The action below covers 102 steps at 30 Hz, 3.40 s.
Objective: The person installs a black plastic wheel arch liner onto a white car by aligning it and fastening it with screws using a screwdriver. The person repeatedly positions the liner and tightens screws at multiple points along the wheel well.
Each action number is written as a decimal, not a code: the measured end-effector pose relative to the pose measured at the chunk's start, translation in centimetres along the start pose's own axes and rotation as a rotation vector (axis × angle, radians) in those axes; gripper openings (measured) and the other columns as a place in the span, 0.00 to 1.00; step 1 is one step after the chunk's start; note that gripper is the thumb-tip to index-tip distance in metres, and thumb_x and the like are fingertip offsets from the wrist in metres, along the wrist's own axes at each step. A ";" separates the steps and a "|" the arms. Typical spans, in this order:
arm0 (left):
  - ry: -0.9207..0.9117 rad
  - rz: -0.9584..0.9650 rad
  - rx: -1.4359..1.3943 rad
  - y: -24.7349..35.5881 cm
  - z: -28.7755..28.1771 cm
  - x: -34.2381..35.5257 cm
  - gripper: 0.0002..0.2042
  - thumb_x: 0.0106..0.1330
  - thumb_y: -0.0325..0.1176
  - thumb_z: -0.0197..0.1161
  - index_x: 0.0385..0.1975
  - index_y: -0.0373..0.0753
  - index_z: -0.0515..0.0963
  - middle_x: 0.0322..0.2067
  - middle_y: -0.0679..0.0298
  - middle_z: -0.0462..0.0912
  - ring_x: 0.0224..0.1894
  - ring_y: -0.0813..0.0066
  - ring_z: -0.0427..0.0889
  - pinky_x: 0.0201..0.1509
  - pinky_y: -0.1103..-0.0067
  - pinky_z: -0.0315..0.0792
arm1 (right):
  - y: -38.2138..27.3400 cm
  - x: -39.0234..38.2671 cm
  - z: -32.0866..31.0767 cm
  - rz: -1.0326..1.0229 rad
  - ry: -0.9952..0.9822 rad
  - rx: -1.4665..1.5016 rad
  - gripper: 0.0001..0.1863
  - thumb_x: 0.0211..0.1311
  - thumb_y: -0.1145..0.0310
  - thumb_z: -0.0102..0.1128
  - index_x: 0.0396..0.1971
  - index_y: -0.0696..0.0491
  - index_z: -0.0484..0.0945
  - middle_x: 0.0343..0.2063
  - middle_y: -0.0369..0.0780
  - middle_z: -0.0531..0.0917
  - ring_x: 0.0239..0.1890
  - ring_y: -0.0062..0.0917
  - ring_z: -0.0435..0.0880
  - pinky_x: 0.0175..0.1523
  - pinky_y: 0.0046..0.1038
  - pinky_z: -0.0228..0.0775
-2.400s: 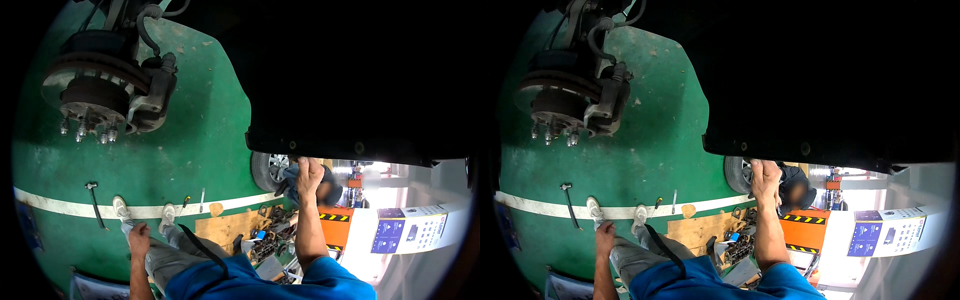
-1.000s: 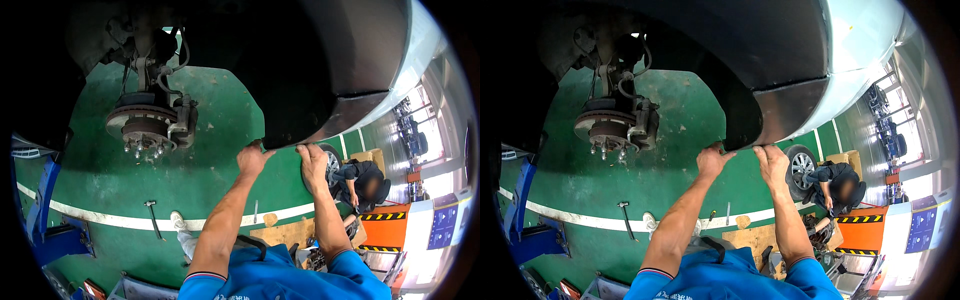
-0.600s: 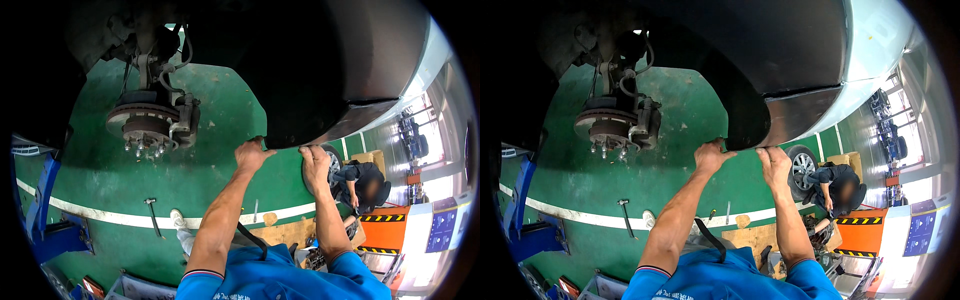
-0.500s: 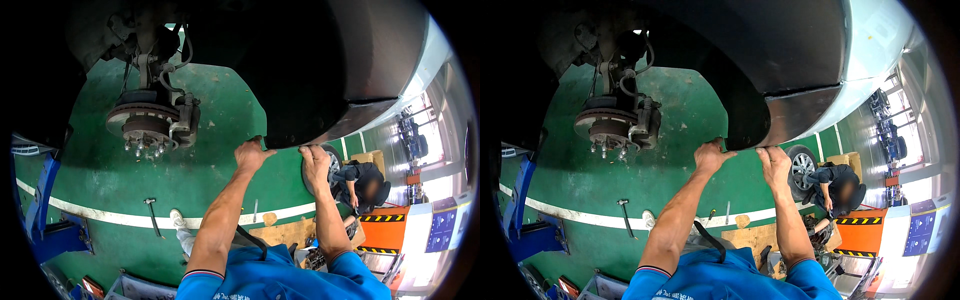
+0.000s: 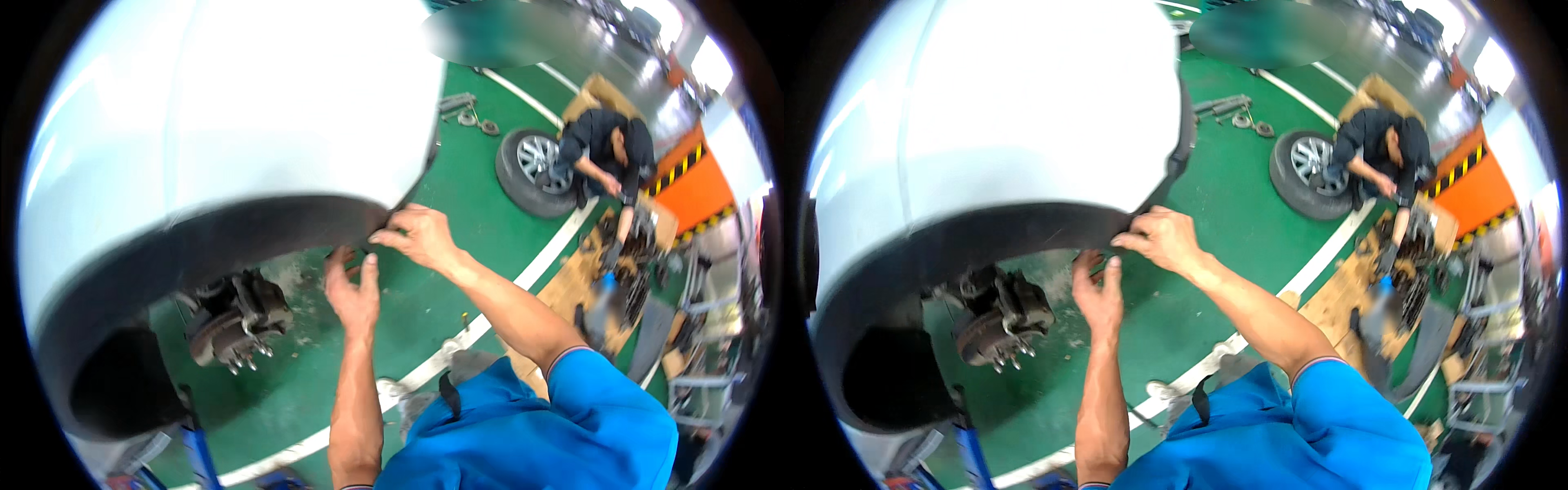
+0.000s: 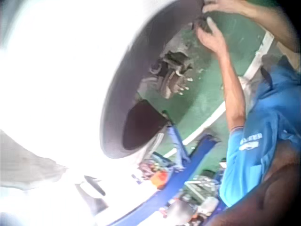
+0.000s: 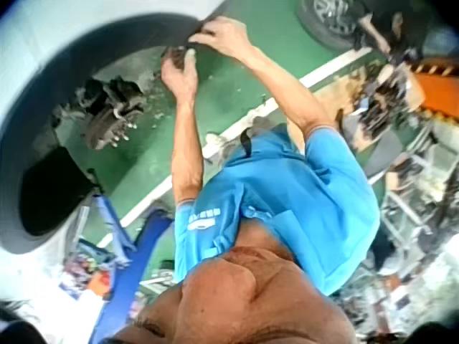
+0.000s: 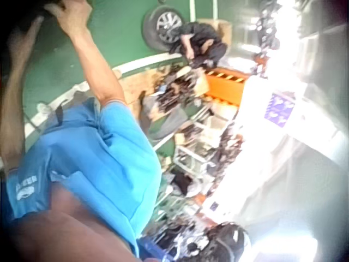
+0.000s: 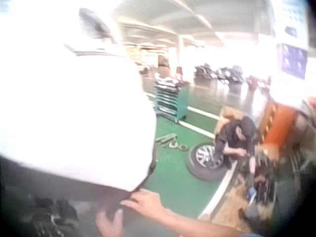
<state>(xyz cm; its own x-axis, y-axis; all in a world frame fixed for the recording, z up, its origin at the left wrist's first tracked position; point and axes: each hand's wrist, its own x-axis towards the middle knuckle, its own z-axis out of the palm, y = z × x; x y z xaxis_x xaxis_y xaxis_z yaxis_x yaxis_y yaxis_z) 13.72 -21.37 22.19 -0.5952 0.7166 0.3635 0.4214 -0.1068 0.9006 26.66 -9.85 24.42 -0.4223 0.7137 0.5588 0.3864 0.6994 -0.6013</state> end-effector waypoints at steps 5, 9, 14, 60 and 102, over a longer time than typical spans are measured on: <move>-0.113 -0.037 -0.029 3.2 1.8 2.3 0.16 0.71 0.31 0.63 0.49 0.23 0.75 0.44 0.60 0.83 0.42 0.75 0.79 0.48 0.77 0.74 | 2.7 -0.8 -0.3 -0.008 0.178 0.152 0.20 0.43 0.51 0.75 0.12 0.50 0.78 0.14 0.36 0.77 0.22 0.32 0.76 0.24 0.35 0.69; -0.186 -0.130 0.142 2.0 1.1 3.3 0.20 0.73 0.35 0.61 0.45 0.16 0.76 0.44 0.50 0.83 0.41 0.65 0.84 0.48 0.71 0.80 | 3.5 -1.9 1.6 -0.011 0.268 0.313 0.19 0.44 0.56 0.71 0.12 0.50 0.72 0.16 0.34 0.75 0.28 0.31 0.75 0.29 0.34 0.71; -0.018 0.004 0.426 0.0 -0.5 1.3 0.27 0.70 0.44 0.63 0.40 0.14 0.77 0.39 0.49 0.83 0.35 0.67 0.81 0.39 0.71 0.79 | 5.4 -9.0 5.0 0.153 0.145 0.725 0.15 0.54 0.56 0.70 0.25 0.51 0.76 0.26 0.37 0.75 0.34 0.33 0.78 0.34 0.37 0.72; 0.057 0.773 1.258 0.6 -7.8 3.6 0.45 0.53 0.54 0.75 0.65 0.32 0.65 0.66 0.47 0.65 0.66 0.48 0.66 0.68 0.50 0.62 | 21.8 -48.5 40.6 1.243 -0.525 1.196 0.11 0.62 0.69 0.62 0.40 0.60 0.79 0.29 0.44 0.83 0.32 0.29 0.82 0.40 0.31 0.73; 0.126 0.748 1.430 3.5 -6.5 -1.4 0.40 0.55 0.51 0.73 0.62 0.31 0.67 0.63 0.47 0.68 0.63 0.50 0.70 0.65 0.52 0.66 | 22.4 -55.3 45.4 1.289 -0.784 1.273 0.09 0.63 0.73 0.60 0.39 0.62 0.78 0.32 0.43 0.83 0.35 0.26 0.83 0.43 0.30 0.74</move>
<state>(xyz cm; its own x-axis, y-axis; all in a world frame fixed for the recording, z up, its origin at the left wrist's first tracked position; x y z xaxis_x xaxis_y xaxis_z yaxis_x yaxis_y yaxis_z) 11.64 -27.24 26.38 0.0062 0.7357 0.6773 0.8440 0.3594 -0.3981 21.41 -35.39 -45.90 -0.7647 0.2676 -0.5861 0.1475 -0.8128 -0.5636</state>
